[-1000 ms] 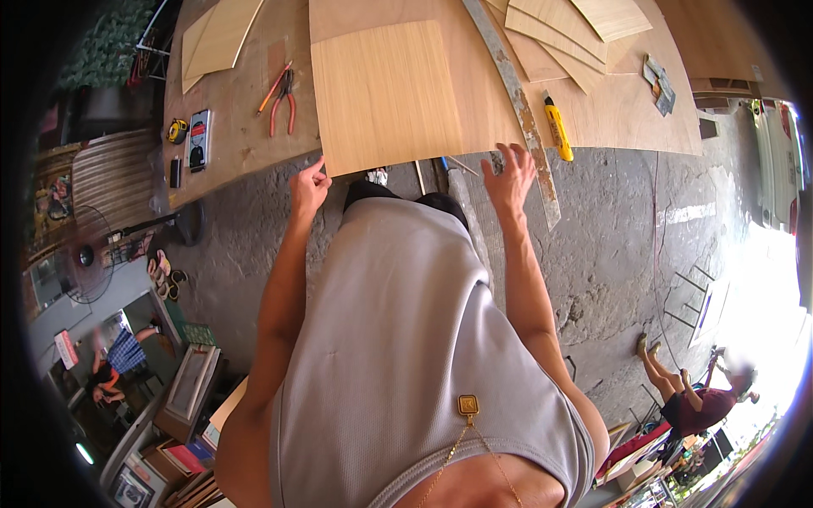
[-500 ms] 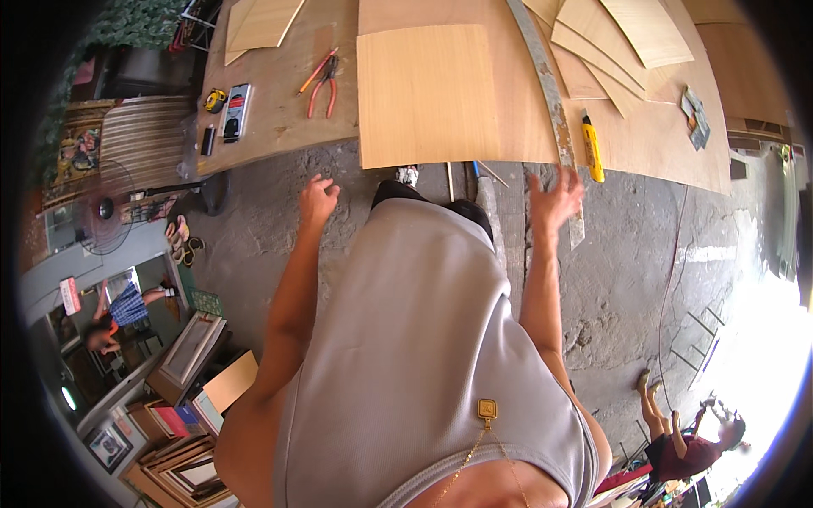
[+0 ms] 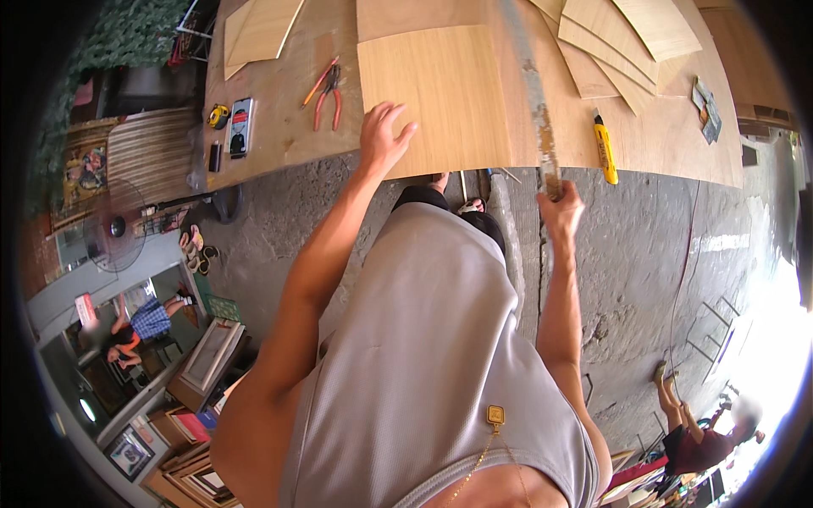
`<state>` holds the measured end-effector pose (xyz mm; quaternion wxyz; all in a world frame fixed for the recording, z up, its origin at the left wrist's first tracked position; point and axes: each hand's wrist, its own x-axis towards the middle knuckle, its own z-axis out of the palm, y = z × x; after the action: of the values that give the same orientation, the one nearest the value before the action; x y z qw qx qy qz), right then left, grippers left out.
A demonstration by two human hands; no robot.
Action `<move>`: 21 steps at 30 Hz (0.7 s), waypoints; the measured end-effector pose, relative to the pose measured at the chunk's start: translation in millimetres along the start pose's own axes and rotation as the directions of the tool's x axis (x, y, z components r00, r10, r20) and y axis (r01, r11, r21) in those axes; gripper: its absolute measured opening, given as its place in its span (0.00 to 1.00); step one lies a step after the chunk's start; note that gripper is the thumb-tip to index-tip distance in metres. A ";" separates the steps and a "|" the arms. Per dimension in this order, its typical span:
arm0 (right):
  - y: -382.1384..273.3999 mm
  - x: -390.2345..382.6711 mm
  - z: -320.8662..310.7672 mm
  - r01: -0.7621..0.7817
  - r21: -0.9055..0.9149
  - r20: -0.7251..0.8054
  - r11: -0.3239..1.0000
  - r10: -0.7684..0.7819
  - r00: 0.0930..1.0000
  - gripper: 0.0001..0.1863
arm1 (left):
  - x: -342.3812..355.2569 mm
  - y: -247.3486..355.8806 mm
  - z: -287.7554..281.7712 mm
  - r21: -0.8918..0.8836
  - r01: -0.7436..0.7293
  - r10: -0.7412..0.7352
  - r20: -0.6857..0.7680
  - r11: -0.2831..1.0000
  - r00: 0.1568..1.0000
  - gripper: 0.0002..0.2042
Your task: The person uses a metal ruler and a yellow utility knife to score and cut thin wooden boards on a workbench. They repeatedly align the ruler, score along its edge, and snap off cut sections, stacking the finished pieces on the table.
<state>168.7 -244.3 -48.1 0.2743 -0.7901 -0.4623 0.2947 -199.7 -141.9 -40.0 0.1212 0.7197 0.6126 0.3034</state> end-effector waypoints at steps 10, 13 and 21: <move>-42.9 -81.0 61.9 -0.144 0.071 0.054 0.987 0.140 0.989 0.23 | 129.8 19.8 110.7 0.015 -0.116 0.117 -0.114 0.993 0.987 0.38; -46.8 -76.6 74.0 -0.190 0.063 0.125 0.980 0.181 0.975 0.26 | 130.6 14.5 134.2 0.113 -0.036 0.045 -0.078 0.993 0.996 0.44; -62.5 -56.0 87.0 -0.158 0.114 0.070 0.981 0.151 0.986 0.39 | 124.5 21.6 129.3 0.388 -0.126 0.113 0.056 0.913 0.992 0.56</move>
<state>48.1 -253.9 -50.9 0.2829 -0.7965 -0.3892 0.3661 -98.5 -2.2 -94.1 -0.0337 0.7704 0.6135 0.1702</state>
